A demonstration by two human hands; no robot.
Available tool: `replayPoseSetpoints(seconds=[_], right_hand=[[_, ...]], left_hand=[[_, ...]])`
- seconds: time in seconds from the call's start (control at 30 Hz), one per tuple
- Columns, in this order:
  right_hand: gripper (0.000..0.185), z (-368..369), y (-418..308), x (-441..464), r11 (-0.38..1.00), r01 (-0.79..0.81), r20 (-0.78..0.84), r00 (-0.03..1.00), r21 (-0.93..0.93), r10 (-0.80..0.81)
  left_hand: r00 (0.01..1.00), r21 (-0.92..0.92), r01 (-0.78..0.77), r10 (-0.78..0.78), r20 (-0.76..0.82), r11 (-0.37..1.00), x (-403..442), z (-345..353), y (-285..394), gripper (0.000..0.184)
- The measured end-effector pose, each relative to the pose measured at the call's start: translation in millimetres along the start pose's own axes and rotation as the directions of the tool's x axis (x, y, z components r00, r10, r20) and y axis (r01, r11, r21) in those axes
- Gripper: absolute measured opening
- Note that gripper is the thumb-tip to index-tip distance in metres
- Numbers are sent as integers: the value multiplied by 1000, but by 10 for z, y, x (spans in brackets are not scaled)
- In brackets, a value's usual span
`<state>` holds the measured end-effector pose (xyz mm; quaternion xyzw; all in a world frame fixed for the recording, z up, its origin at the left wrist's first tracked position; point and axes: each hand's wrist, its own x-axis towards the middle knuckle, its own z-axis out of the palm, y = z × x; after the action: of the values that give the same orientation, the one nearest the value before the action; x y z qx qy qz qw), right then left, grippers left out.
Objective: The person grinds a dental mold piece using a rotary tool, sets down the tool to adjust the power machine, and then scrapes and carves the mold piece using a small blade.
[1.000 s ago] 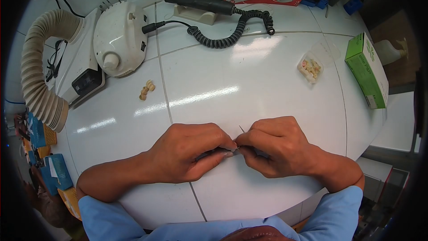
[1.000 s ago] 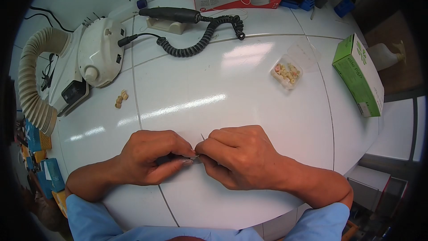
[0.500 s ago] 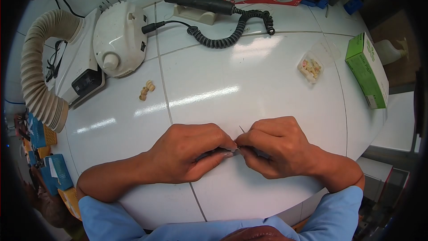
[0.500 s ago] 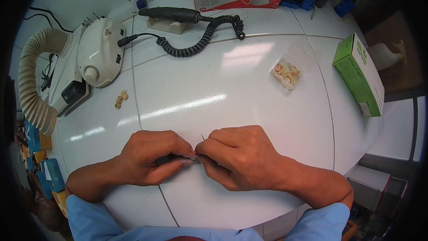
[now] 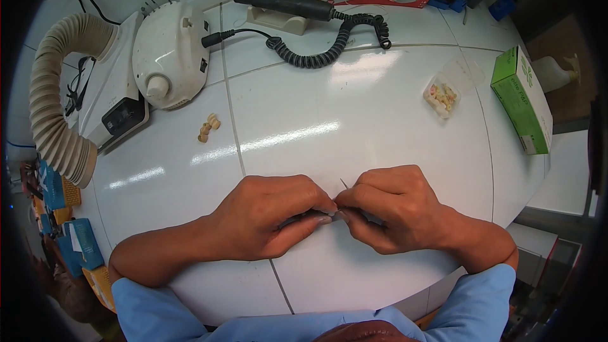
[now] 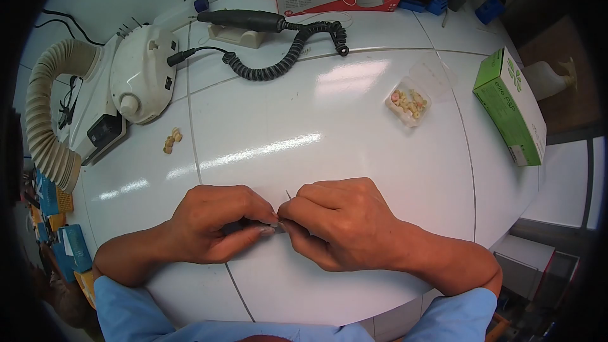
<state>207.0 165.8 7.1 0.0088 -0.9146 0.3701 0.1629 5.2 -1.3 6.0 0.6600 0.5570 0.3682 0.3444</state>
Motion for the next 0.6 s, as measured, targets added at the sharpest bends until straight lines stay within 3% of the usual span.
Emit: replayPoseSetpoints(seconds=[0.6], right_hand=[[16,20,8,-12,1000,-2,-9,1000,-5,2]], left_hand=[[1000,-10,-3,3,3,1000,6,-1,1,23]])
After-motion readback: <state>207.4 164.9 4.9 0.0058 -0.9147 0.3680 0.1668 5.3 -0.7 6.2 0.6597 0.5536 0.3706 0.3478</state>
